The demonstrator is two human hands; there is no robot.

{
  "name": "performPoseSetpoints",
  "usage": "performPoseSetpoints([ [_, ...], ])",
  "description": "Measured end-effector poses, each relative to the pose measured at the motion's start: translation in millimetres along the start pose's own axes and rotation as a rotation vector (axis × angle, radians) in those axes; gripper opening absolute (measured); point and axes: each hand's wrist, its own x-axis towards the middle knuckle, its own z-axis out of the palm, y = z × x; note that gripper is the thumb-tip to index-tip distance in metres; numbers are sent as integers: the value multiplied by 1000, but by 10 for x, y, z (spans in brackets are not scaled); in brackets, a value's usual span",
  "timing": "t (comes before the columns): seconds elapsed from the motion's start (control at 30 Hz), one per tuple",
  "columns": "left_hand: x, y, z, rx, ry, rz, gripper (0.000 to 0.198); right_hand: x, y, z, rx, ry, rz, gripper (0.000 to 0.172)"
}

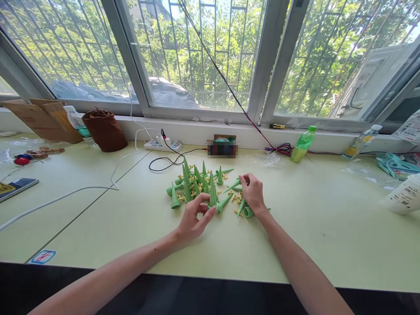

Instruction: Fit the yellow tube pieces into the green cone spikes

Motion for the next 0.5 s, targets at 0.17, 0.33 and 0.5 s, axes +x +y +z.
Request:
performPoseSetpoints([
  [0.17, -6, 18, 3, 14, -6, -4, 20, 40, 27, -54, -66, 123, 68, 43],
  [0.33, -8, 25, 6, -7, -15, 3, 20, 82, 143, -71, -147, 121, 115, 47],
  [0.5, -9, -1, 7, 11, -18, 8, 19, 84, 172, -64, -147, 104, 131, 43],
])
